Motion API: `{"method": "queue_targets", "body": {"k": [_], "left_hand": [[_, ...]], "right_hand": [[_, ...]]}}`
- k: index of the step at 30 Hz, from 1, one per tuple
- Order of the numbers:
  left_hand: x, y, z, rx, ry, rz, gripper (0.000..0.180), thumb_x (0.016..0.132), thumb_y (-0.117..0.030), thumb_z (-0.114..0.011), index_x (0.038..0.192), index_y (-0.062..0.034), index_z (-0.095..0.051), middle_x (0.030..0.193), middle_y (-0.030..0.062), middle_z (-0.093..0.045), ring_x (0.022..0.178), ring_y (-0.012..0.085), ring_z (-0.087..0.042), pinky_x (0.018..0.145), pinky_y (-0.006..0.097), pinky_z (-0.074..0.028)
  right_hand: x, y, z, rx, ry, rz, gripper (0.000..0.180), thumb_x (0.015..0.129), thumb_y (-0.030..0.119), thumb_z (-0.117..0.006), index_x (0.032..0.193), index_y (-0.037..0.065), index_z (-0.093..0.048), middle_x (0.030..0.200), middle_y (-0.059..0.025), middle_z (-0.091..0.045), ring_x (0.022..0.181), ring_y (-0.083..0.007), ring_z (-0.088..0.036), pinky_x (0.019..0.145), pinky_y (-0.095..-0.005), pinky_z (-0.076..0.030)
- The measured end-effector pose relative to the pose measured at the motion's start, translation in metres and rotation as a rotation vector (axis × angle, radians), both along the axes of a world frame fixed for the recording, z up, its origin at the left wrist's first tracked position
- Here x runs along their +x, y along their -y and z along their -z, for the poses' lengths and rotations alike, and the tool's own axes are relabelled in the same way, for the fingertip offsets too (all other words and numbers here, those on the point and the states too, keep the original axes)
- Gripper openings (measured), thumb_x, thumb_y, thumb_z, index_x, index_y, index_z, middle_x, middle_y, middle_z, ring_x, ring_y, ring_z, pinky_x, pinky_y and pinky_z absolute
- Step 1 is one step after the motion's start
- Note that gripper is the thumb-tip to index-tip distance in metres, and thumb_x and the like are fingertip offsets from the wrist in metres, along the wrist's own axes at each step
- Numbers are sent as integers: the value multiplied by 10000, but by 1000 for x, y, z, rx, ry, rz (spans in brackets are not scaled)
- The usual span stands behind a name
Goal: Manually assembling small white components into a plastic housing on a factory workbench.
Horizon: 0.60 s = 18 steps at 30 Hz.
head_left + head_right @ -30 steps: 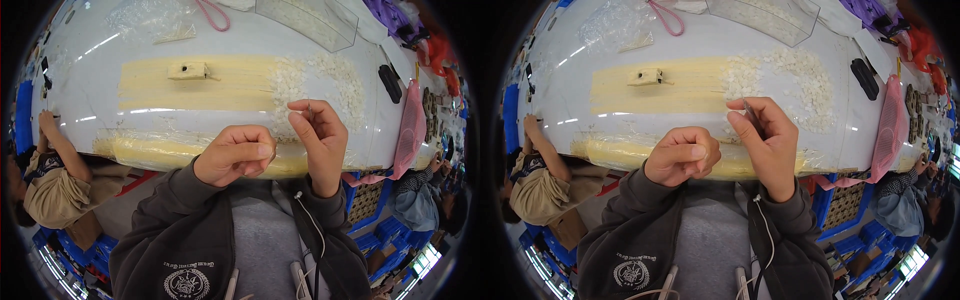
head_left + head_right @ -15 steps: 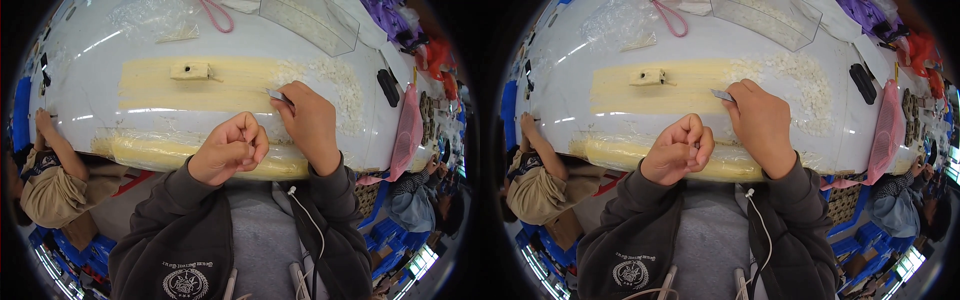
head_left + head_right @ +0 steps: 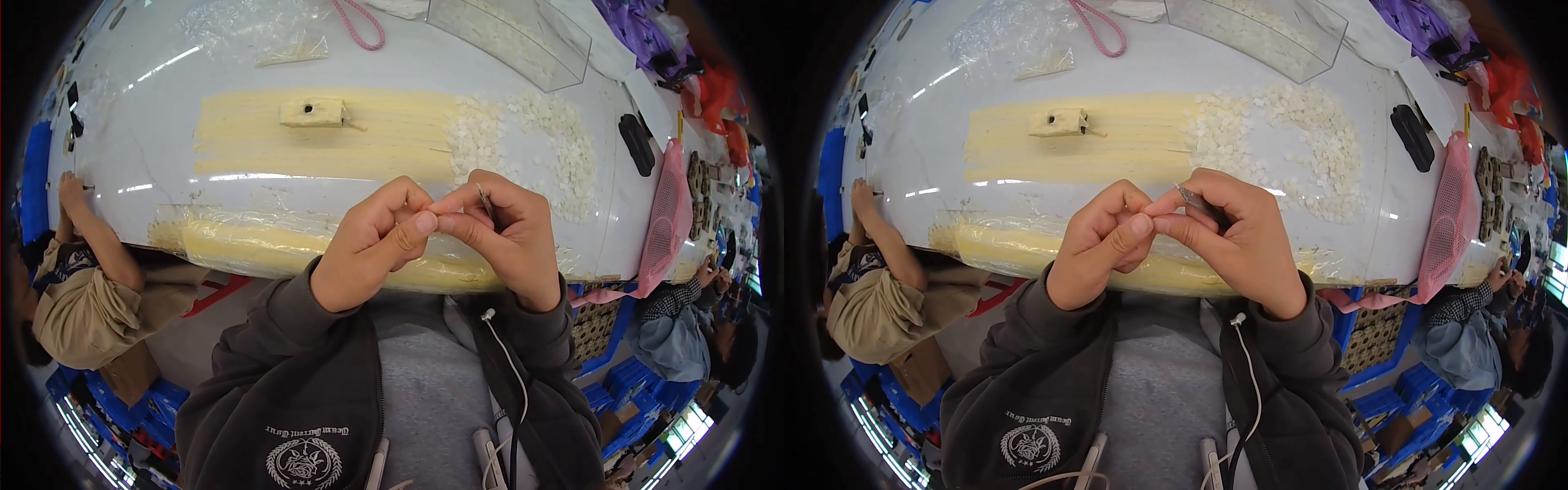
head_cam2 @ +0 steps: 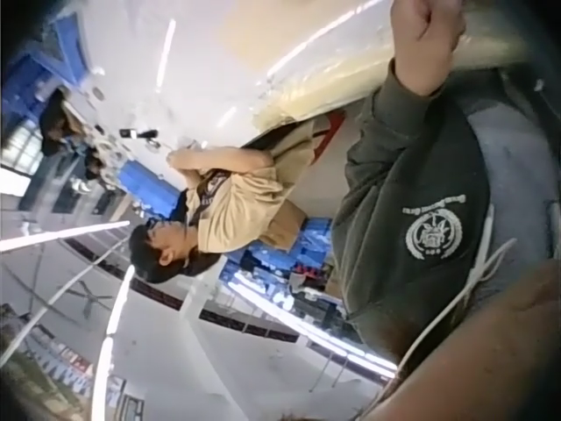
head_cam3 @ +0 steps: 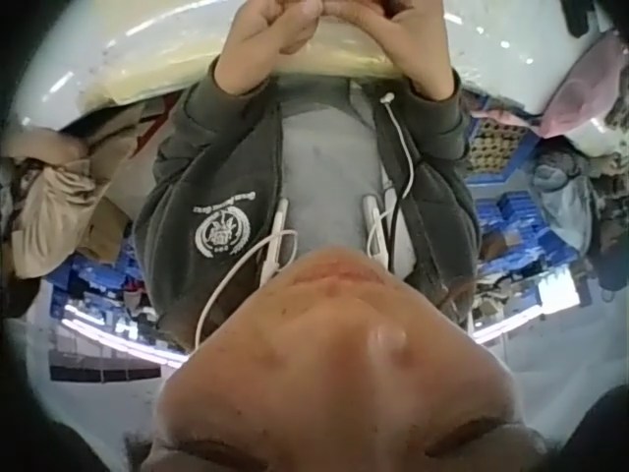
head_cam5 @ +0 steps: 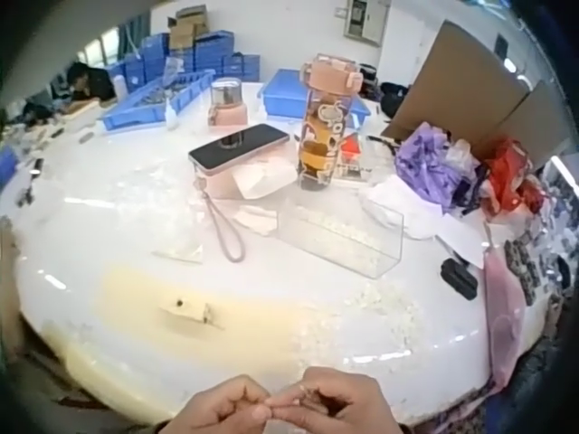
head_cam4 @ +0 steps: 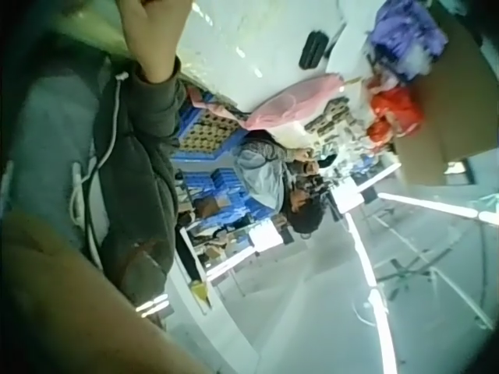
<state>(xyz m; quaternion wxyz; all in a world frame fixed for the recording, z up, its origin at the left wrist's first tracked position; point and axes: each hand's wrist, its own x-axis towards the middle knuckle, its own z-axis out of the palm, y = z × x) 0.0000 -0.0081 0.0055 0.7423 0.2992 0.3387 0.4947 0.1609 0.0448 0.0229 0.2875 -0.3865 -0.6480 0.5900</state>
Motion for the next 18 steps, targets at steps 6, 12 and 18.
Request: {"method": "queue_targets", "body": {"k": [6,12,18], "left_hand": [[3,0,-1,-182,291,-27,81,878,-107,-435,850,-37,-464,527,-35,-342,450,36,-243,401,154,-178],[0,-1,4,-261,546,21,85,879,-107,-426,850,-40,-470,501,-47,-295,434,33,-209,385,161,-142],[-2,-2,2,-272,575,78,98,882,-112,-417,840,-44,-474,483,-56,-259,427,30,-190,381,166,-128]], "right_hand": [[-7,14,-4,-14,-104,92,241,719,8,-560,955,5,-607,638,5,-403,561,-81,-324,518,-178,-263],[-5,23,6,253,6,16,340,721,-21,-521,1055,2,-576,645,-18,-420,552,-105,-330,508,-190,-267],[-2,26,6,310,34,5,382,724,-43,-494,1097,8,-556,632,-26,-411,542,-116,-321,497,-200,-263]]}}
